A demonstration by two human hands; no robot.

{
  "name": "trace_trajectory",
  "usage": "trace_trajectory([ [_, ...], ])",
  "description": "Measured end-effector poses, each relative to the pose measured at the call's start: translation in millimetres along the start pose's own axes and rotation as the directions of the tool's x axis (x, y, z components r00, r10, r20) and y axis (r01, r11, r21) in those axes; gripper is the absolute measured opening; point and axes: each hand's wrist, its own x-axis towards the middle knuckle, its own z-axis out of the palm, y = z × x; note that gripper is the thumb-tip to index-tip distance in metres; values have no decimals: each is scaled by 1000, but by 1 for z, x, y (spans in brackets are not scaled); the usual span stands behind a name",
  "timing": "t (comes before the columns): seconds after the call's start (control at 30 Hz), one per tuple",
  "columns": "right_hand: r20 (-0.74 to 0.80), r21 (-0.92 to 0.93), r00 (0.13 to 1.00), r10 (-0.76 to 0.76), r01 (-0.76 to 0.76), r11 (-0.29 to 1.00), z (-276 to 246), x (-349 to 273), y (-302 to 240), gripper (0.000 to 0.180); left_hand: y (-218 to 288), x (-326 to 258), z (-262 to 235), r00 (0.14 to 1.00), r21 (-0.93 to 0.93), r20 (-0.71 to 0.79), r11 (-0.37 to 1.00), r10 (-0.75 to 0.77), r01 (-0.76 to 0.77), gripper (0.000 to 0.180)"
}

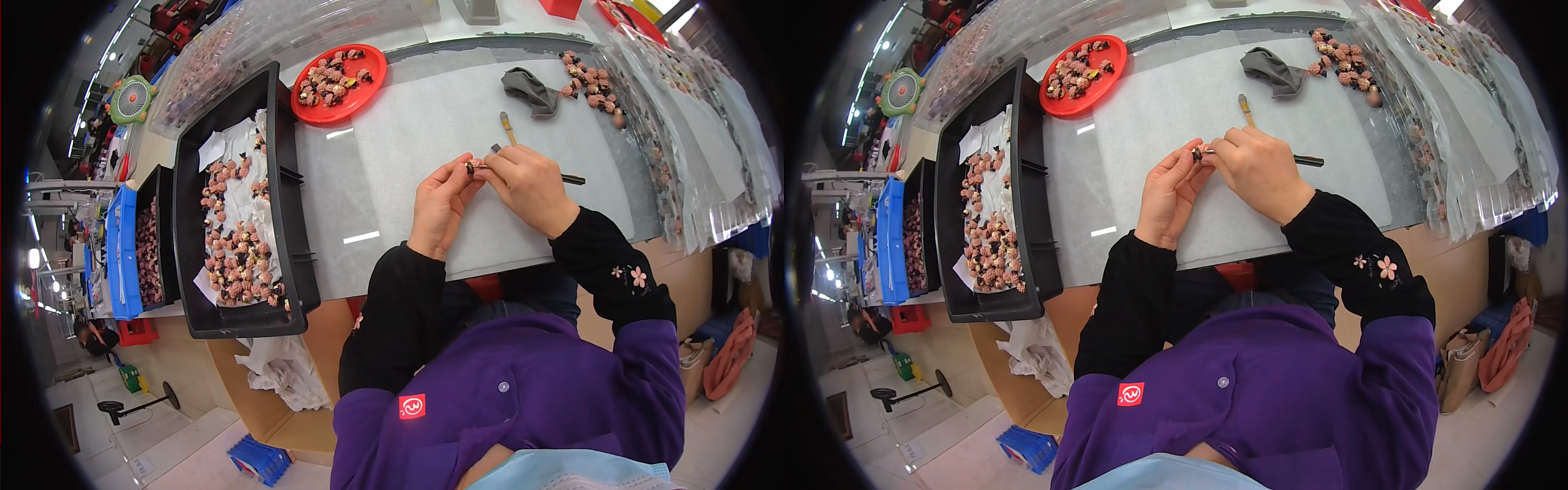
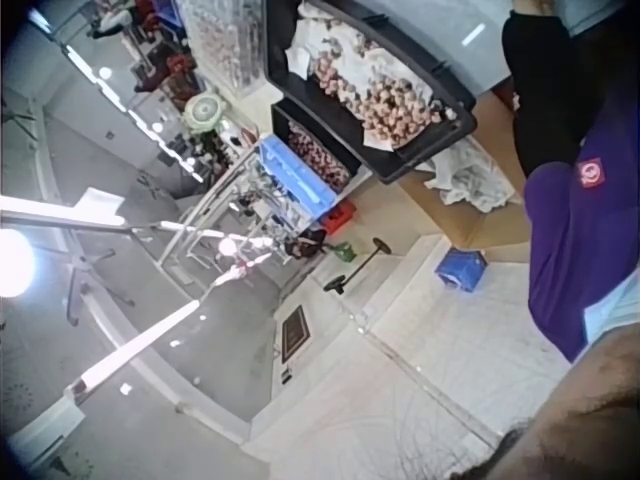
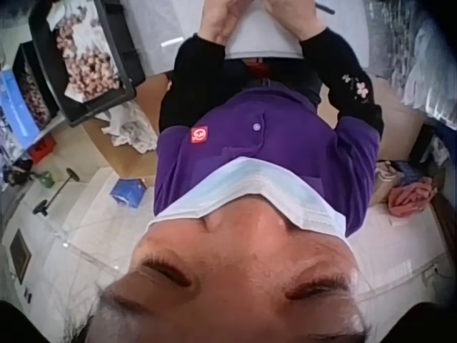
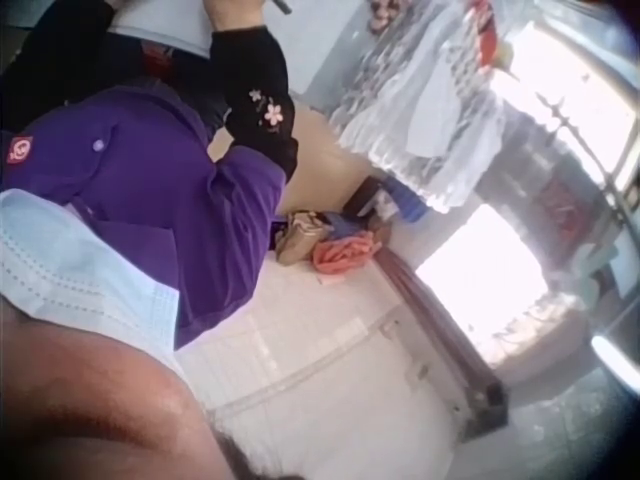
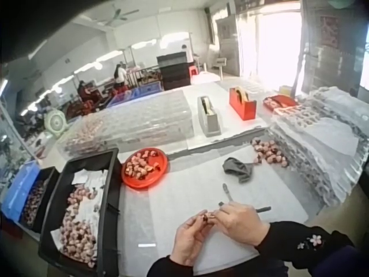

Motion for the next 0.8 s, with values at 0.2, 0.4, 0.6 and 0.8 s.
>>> trace_trajectory([
  [0.2,-4,11,1000,26,-26,1000,1,0,0,12,0,-1,0,1000,6,3,1000,5,-5,31],
  [0.4,3,-14,1000,-4,4,1000,0,1,0,10,0,0,-1,1000,-2,5,1000,7,-7,32],
  [0.6,-7,7,999,37,-37,999,0,0,-1,10,0,0,1,1000,7,0,1000,6,-6,31],
  [0.8,-6,13,1000,22,-22,1000,-1,0,0,10,0,-1,1,1000,9,0,1000,3,-3,31],
])
